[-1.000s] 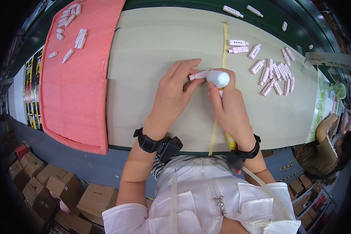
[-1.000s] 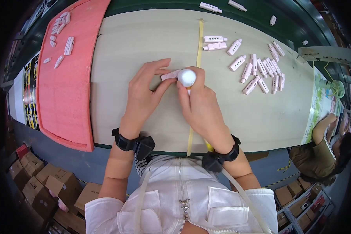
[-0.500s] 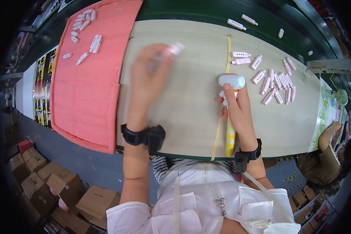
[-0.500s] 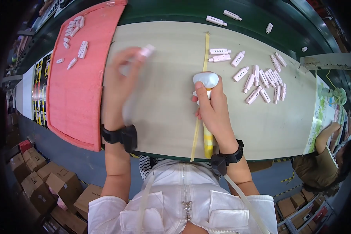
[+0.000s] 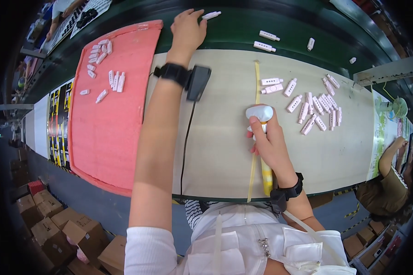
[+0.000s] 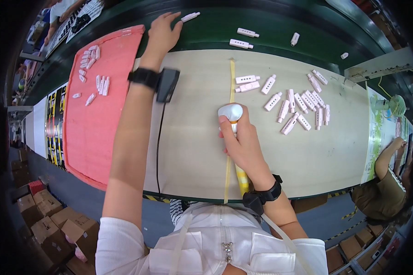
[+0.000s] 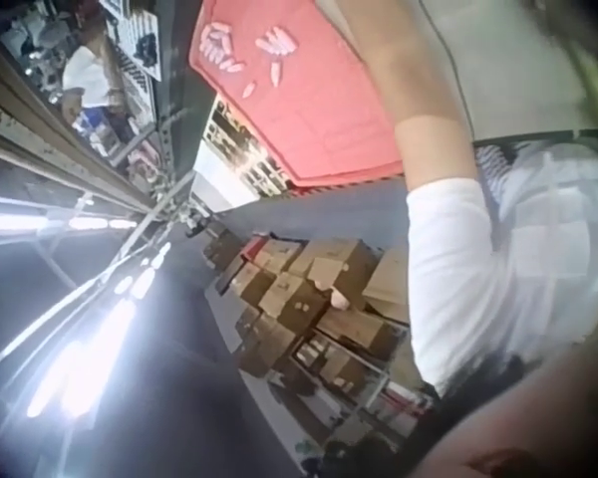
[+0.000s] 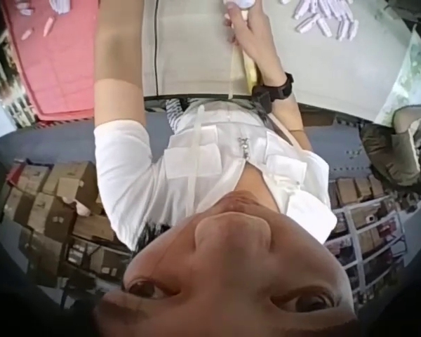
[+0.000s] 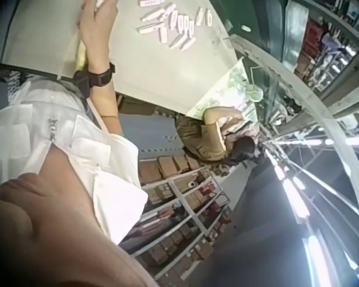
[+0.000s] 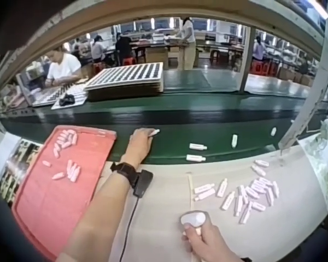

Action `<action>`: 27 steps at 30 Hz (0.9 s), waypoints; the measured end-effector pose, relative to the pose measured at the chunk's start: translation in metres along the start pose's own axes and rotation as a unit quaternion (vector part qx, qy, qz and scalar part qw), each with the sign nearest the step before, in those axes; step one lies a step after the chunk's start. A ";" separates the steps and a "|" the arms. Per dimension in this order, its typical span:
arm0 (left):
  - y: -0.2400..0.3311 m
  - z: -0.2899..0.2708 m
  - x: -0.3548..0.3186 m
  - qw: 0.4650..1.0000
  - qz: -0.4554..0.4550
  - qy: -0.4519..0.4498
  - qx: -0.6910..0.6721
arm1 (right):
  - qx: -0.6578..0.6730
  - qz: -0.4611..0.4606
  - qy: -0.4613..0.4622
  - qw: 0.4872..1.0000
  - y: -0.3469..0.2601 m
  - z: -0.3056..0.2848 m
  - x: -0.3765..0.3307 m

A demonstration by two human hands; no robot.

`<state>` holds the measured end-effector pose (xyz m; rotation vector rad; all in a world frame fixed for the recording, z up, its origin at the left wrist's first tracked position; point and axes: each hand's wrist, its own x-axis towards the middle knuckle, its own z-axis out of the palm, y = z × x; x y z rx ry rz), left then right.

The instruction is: The person picks up a pink plastic component from a tray and aligns it with a white and yellow handheld device. This process is repeated for additional pink components, which are handled one at a time.

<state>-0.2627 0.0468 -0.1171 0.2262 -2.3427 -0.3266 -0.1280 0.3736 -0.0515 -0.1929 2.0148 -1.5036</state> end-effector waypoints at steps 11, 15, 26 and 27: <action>0.086 -0.066 -0.039 0.962 -0.096 -0.132 -0.220 | -0.001 0.004 -0.004 1.000 -0.004 -0.010 -0.002; 0.156 -0.138 -0.122 0.908 -0.225 -0.214 -0.282 | -0.042 -0.077 0.024 0.996 0.003 -0.009 -0.008; 0.156 -0.133 -0.184 0.955 -0.145 -0.130 -0.224 | -0.130 -0.169 0.048 0.976 -0.005 0.011 -0.014; 0.157 -0.133 -0.183 0.957 -0.138 -0.127 -0.221 | -0.131 -0.190 0.060 0.971 -0.005 0.013 -0.014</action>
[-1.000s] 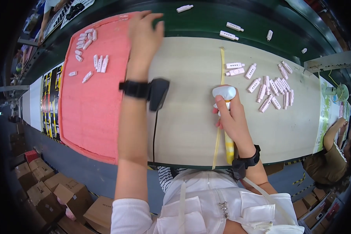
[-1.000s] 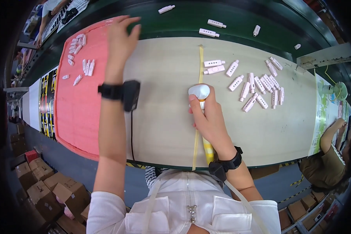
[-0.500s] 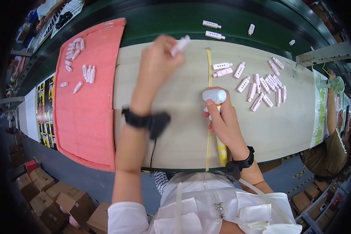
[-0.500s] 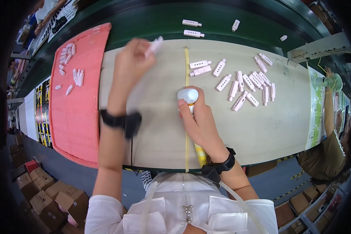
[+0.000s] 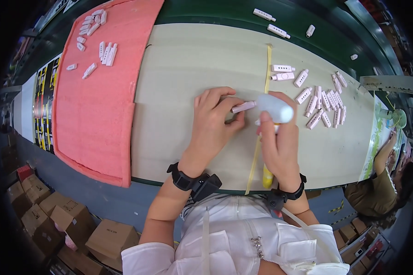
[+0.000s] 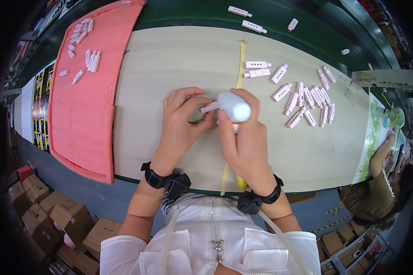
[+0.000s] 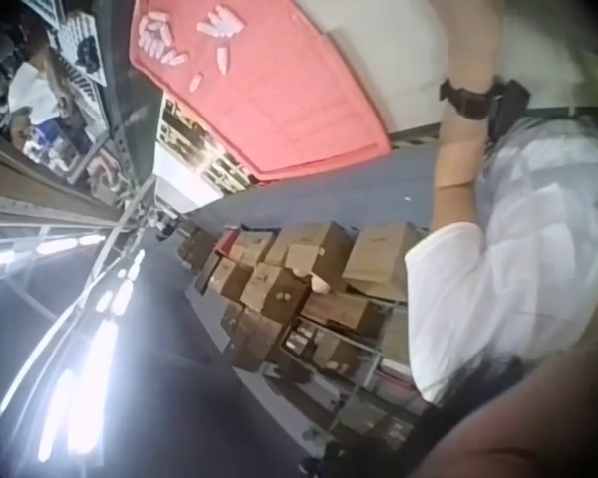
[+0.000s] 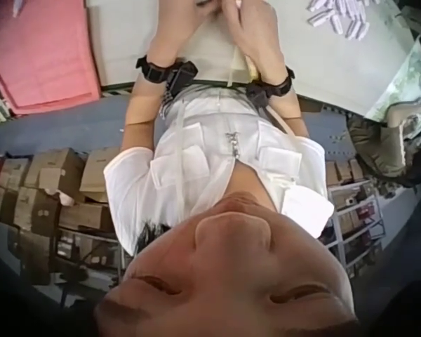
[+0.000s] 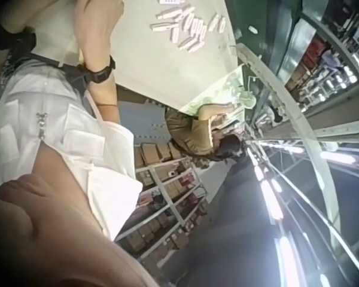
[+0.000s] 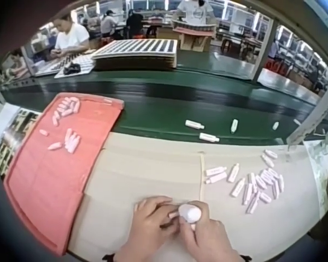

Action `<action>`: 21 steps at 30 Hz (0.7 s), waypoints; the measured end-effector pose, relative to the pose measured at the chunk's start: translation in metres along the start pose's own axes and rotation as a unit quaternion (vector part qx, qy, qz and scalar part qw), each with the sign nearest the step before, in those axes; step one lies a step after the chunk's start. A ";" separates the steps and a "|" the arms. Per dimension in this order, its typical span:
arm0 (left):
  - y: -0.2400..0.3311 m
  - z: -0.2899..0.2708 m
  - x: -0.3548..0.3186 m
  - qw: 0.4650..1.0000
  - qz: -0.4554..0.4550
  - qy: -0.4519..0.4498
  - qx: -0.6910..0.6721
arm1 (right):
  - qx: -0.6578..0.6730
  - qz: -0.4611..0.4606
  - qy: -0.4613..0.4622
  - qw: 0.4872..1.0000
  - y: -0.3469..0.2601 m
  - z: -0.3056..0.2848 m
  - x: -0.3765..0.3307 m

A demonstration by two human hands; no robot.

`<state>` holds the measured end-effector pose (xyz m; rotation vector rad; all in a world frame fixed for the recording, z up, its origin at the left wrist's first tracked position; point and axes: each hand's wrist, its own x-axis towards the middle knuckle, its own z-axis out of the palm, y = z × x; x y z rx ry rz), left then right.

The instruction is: The person picks up a pink plastic component from a tray and aligns it with a white and yellow handheld device. This process is repeated for additional pink components, which are handled one at a time.

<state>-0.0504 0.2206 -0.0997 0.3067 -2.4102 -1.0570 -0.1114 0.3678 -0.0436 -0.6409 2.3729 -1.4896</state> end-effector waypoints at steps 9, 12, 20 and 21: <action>0.006 -0.003 0.002 0.997 -0.022 0.009 -0.080 | 0.077 0.165 -0.008 0.983 0.008 -0.004 0.010; 0.014 -0.008 0.002 0.919 -0.189 -0.060 -0.340 | 0.138 0.141 0.011 0.980 0.016 -0.009 0.013; 0.018 -0.011 0.005 0.875 -0.194 -0.044 -0.441 | 0.220 0.101 0.017 0.970 0.008 -0.003 0.009; 0.018 -0.011 0.005 0.875 -0.194 -0.045 -0.441 | 0.220 0.100 0.018 0.970 0.009 -0.003 0.009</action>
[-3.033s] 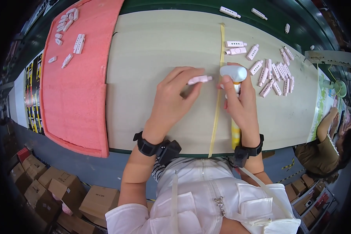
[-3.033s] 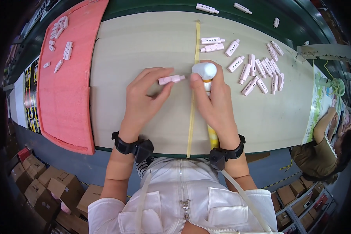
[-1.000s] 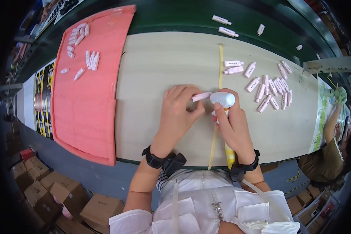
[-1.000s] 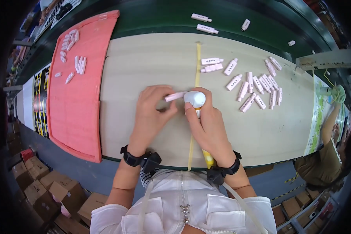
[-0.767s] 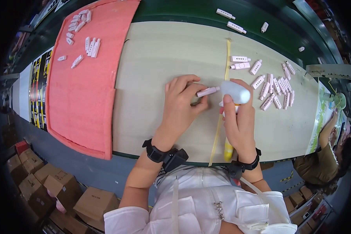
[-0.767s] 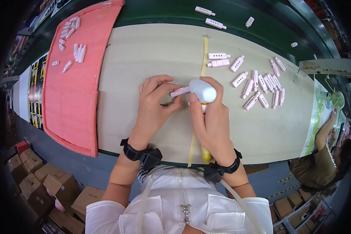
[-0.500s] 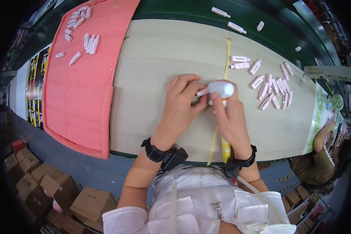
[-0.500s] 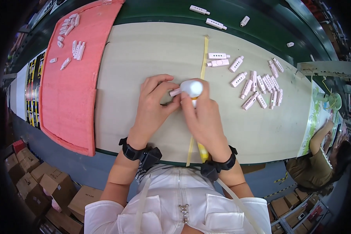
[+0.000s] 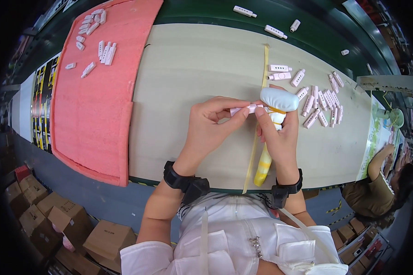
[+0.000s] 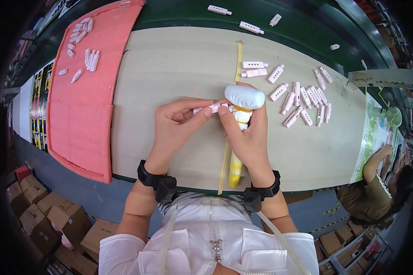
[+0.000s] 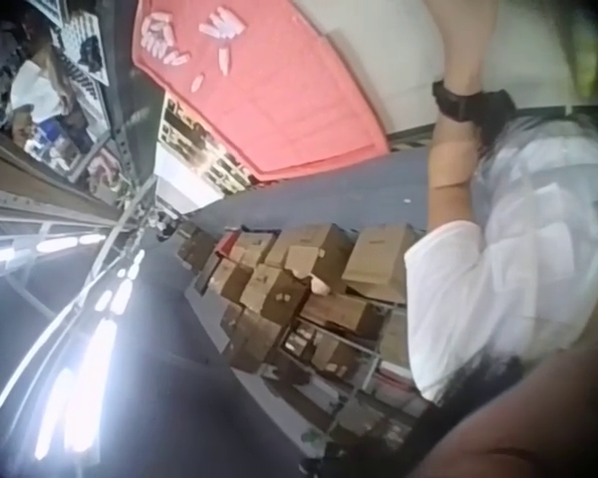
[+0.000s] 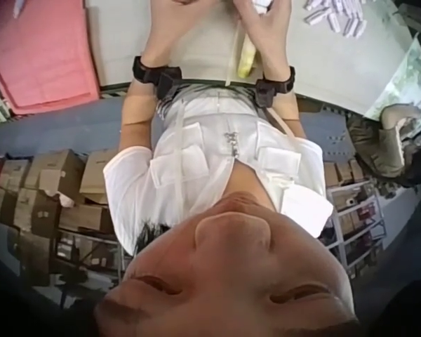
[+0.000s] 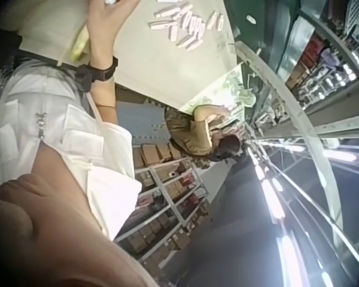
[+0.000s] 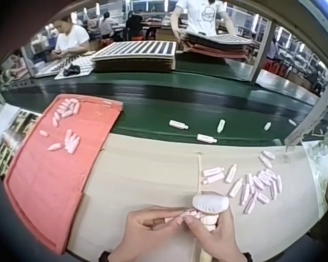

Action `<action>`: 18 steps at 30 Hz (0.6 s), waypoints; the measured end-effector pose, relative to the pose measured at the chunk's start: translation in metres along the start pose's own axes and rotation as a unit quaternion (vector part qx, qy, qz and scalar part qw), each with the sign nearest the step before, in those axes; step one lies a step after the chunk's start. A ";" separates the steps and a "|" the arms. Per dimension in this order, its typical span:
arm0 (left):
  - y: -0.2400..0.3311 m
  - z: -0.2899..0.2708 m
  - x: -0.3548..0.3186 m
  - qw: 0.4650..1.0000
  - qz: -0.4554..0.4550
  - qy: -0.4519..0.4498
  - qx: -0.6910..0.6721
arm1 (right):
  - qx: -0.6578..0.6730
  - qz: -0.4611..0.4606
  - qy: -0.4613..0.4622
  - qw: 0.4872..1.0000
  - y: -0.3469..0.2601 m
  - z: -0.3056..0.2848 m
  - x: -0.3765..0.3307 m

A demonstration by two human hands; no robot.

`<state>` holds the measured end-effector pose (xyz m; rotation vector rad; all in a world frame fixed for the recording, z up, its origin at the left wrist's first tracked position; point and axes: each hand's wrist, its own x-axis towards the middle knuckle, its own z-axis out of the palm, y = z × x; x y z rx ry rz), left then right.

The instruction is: The person picks up a pink plastic component from a tray and aligns it with a white and yellow handheld device. This process is repeated for additional pink components, which are handled one at a time.

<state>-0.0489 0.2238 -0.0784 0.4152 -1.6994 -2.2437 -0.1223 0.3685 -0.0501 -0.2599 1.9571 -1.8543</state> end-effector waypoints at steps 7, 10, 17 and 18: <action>-0.001 -0.001 0.000 0.999 -0.050 -0.016 0.001 | -0.041 -0.045 0.002 0.998 0.012 0.000 0.001; -0.001 -0.002 0.000 0.997 -0.026 -0.012 0.066 | -0.045 -0.033 -0.003 0.998 0.015 -0.002 0.002; 0.030 -0.105 0.046 0.763 0.226 0.267 0.544 | -0.064 -0.001 -0.014 0.998 0.010 -0.008 0.003; 0.036 -0.130 0.052 0.714 0.219 0.310 0.588 | -0.067 -0.006 -0.015 0.998 0.010 -0.006 0.002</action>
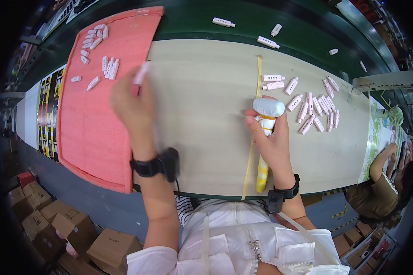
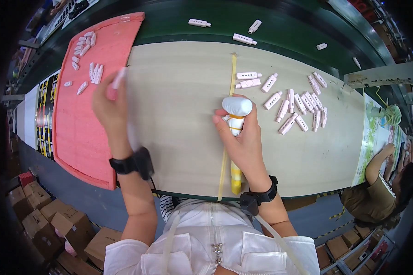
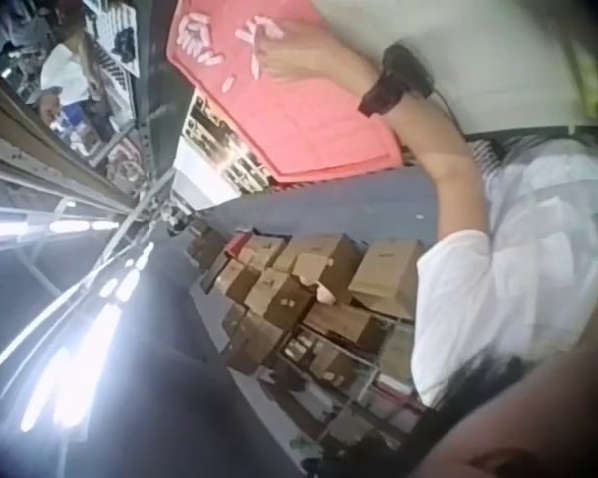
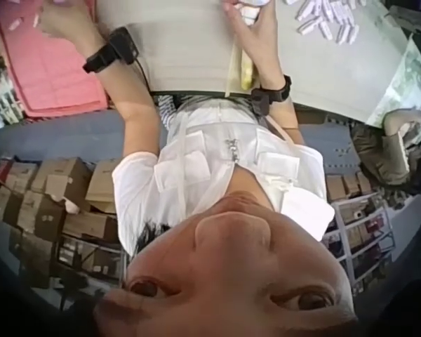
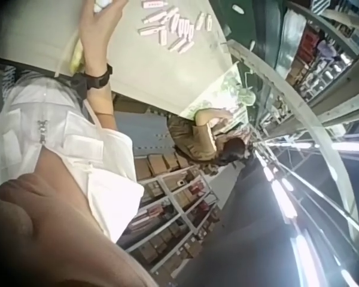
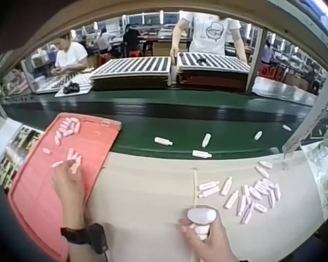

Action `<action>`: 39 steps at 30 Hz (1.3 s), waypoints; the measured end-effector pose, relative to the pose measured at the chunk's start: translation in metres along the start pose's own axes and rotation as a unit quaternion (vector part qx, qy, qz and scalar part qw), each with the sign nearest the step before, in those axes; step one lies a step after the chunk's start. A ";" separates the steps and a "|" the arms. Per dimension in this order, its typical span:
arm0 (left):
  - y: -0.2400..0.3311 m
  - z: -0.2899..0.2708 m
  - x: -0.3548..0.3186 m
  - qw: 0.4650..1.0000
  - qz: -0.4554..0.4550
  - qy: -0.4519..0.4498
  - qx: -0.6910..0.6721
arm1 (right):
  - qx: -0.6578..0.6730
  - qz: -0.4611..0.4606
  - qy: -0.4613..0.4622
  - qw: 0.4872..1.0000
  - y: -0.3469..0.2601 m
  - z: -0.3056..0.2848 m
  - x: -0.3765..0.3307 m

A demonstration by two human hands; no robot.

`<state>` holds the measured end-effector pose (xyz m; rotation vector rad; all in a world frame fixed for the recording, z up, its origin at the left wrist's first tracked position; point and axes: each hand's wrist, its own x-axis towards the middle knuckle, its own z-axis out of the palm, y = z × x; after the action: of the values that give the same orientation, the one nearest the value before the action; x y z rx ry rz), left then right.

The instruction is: The person picks up a pink plastic component from a tray and aligns it with a white and yellow handheld device. This process is repeated for additional pink components, which are handled one at a time.

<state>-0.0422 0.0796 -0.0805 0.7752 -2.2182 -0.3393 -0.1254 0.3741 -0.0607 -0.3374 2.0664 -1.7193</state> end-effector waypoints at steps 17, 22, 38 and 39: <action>0.055 0.151 0.115 0.934 0.210 -0.275 -0.094 | -0.059 -0.015 -0.015 0.998 0.005 0.000 -0.003; 0.091 0.084 0.057 0.918 0.100 -0.266 -0.277 | -0.076 -0.079 0.029 0.994 0.014 -0.011 -0.001; 0.109 0.022 -0.088 0.918 0.017 -0.279 -0.282 | -0.137 -0.084 0.012 0.987 -0.019 0.005 -0.011; 0.109 0.022 -0.088 0.917 0.016 -0.280 -0.283 | -0.181 -0.081 -0.006 0.980 -0.011 0.007 -0.009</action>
<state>-0.0572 0.2200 -0.0958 0.3400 -2.4372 -1.2536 -0.1151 0.3699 -0.0493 -0.6417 2.3987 -1.4106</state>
